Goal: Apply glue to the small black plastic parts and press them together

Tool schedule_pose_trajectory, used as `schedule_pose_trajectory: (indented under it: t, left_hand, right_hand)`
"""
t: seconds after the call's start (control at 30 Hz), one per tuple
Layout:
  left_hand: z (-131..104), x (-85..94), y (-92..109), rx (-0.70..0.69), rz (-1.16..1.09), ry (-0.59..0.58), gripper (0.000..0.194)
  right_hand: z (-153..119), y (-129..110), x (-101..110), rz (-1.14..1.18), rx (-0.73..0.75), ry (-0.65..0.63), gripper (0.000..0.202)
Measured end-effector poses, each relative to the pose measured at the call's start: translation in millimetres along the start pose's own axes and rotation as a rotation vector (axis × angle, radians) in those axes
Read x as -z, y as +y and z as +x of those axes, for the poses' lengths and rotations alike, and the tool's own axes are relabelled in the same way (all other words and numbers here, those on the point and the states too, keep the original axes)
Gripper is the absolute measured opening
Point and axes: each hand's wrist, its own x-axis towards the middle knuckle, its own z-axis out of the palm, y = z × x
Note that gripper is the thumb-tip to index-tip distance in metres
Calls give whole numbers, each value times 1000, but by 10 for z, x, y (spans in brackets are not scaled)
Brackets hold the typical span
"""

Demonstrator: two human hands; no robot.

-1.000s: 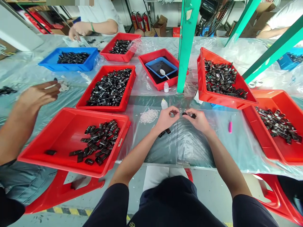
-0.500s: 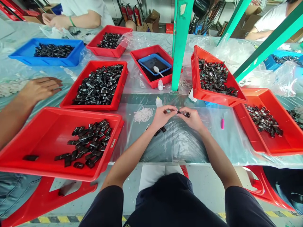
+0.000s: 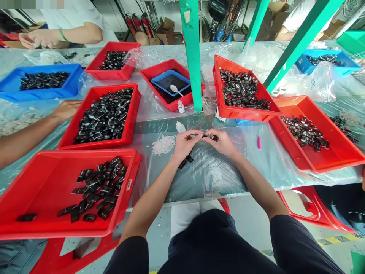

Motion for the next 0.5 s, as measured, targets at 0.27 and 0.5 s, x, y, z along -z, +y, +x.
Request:
schedule_pose_trajectory:
  t: [0.27,0.5]
  left_hand:
    - [-18,35,27,-86,109,-34,21]
    - [-41,24,67,-135,196,-26,16]
  right_hand:
    - [-9,-12,32,-51,-7,-19,49]
    - [-13,21,16,-101,1,-28,46]
